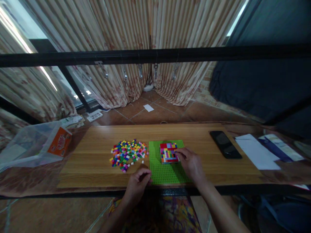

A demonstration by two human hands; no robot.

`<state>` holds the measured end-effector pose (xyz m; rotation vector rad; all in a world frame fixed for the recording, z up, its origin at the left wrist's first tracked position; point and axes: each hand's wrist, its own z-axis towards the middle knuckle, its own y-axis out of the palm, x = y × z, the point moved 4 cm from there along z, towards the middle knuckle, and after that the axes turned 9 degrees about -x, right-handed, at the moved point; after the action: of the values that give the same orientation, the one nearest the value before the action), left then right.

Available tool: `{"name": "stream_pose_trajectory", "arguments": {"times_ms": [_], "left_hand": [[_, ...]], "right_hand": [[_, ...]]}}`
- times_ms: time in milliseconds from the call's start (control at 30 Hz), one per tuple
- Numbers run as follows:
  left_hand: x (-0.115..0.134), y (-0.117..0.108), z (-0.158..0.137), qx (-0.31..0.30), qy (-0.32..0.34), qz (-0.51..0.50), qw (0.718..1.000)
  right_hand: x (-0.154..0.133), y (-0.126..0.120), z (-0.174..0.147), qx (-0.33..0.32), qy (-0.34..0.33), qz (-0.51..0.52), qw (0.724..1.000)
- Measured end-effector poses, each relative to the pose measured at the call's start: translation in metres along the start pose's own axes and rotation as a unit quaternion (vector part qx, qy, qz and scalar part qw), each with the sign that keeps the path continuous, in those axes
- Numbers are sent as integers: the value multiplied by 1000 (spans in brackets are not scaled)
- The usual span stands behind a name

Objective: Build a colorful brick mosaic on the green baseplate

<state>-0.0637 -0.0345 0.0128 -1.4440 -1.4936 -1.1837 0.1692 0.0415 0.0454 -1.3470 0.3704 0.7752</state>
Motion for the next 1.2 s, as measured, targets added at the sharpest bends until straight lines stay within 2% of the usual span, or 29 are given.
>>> {"name": "stream_pose_trajectory", "arguments": {"times_ms": [233,467,700,833,1200], "left_hand": [[-6,0,0,-9,-4,-17,1000],[-8,0,1,-12,-3,-30,999],[-7,0,0,-21,4,-18,1000],[-4,0,-1,-21,9,-6,1000],[-5,0,0,-22,0,2,1000]], "right_hand": [[8,6,-2,24,61,37,997],[5,1,-7,37,85,87,992],[18,7,3,78,146,209,964],[22,18,10,69,157,249,953],[20,24,7,73,164,234,956]]}}
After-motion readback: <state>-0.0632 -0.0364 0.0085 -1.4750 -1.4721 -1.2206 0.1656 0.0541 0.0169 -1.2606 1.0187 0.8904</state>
